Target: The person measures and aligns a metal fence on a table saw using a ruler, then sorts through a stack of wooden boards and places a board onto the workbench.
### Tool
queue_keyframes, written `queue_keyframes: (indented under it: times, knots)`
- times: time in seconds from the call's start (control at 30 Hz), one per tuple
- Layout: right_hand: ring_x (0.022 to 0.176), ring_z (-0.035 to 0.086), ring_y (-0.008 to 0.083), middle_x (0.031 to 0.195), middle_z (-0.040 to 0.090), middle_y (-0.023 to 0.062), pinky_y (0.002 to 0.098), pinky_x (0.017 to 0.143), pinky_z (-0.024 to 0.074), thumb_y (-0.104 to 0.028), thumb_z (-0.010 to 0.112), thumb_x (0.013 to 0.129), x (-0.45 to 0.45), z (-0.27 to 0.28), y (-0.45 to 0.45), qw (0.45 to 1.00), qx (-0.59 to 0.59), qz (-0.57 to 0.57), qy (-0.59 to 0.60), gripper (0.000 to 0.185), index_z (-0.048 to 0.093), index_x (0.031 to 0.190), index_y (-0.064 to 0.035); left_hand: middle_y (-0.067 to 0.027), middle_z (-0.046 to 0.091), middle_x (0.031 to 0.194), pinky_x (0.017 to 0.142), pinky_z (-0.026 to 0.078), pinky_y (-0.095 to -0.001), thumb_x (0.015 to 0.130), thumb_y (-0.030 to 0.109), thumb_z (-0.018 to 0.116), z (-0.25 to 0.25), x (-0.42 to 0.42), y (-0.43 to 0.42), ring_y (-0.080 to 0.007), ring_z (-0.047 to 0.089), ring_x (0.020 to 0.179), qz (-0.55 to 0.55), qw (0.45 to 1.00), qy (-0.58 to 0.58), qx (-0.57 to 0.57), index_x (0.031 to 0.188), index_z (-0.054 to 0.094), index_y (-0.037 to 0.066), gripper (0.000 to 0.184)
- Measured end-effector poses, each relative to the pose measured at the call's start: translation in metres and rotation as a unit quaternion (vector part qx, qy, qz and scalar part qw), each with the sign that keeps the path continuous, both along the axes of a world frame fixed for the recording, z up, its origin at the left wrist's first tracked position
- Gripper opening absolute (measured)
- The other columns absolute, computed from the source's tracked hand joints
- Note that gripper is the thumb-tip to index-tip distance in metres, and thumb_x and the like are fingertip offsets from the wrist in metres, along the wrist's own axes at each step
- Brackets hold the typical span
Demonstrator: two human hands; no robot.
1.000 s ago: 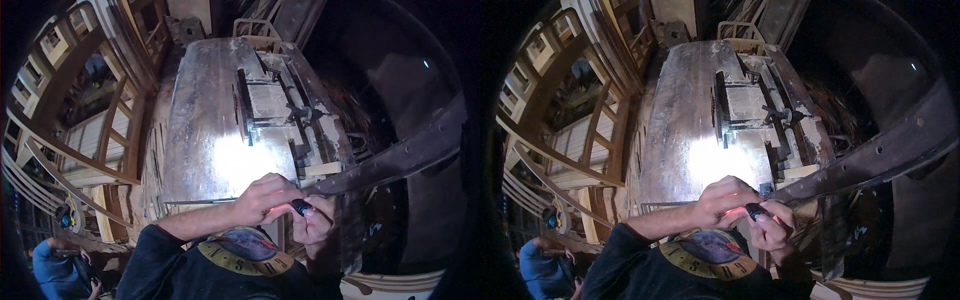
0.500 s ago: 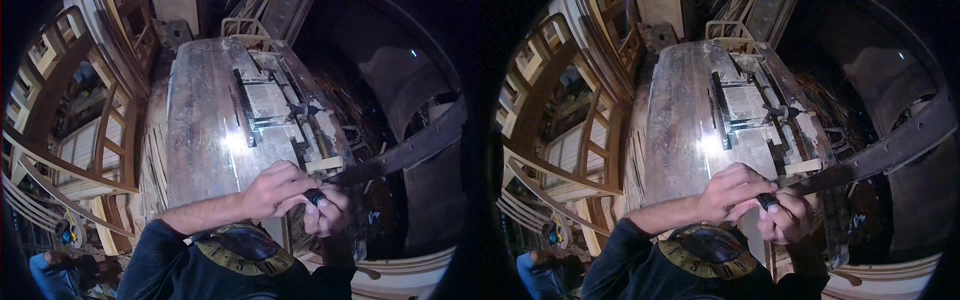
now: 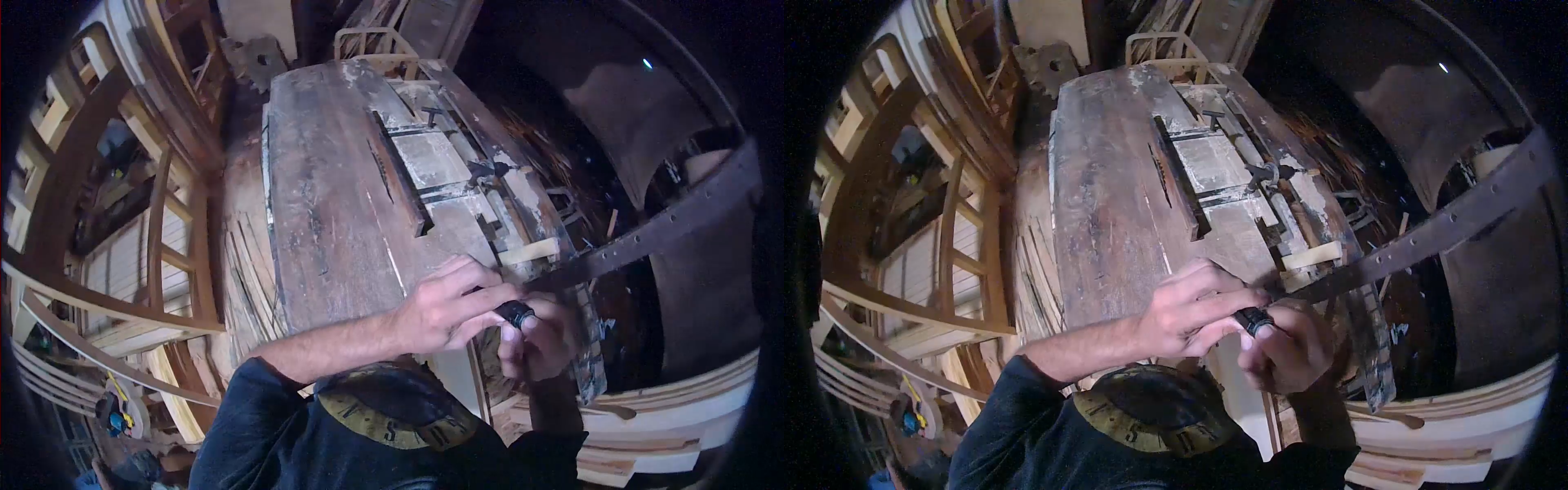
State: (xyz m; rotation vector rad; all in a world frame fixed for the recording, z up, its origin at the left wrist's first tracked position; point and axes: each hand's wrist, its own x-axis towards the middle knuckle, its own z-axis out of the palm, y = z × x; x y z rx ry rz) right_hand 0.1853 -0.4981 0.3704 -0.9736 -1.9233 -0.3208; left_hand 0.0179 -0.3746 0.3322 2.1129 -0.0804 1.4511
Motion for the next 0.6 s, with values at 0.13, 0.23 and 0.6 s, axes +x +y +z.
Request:
queue_keyframes:
  times: [0.13,0.23,0.6]
  knots:
    - [0.079,0.068,0.0296,0.091,0.066,0.0137,0.0386,0.071,0.057,-0.011,0.075,0.089,-0.016,-0.005,-0.007,0.99,-0.07,-0.003,0.123,0.038,0.058,0.122,-0.006,-0.0113,0.072,0.099,0.076,0.055,-0.0378,0.092,0.018,0.077,0.004,-0.005,-0.008,-0.0263,0.07,0.086,-0.024,0.999,0.021,-0.009,0.119,0.075,0.001,0.032]
    - [0.081,0.069,0.0307,0.094,0.068,0.0136,0.04,0.073,0.0569,-0.01,0.078,0.085,-0.019,-0.02,-0.025,0.963,-0.192,-0.064,0.177,0.033,0.062,0.113,-0.0067,-0.013,0.073,0.099,0.078,0.057,-0.0384,0.091,0.017,0.08,-0.018,-0.014,-0.006,-0.0284,0.072,0.086,-0.074,0.991,0.11,-0.017,0.114,0.073,0.0,0.029]
    - [0.087,0.07,0.0374,0.088,0.069,0.0163,0.0472,0.075,0.0547,-0.022,0.072,0.088,-0.034,-0.23,-0.103,0.854,-0.448,-0.191,0.184,0.018,0.07,0.099,-0.0078,-0.0147,0.073,0.089,0.069,0.059,-0.0387,0.079,0.018,0.092,-0.184,-0.007,-0.035,-0.0295,0.075,0.079,-0.239,0.847,0.457,-0.13,0.097,0.064,0.007,0.035]
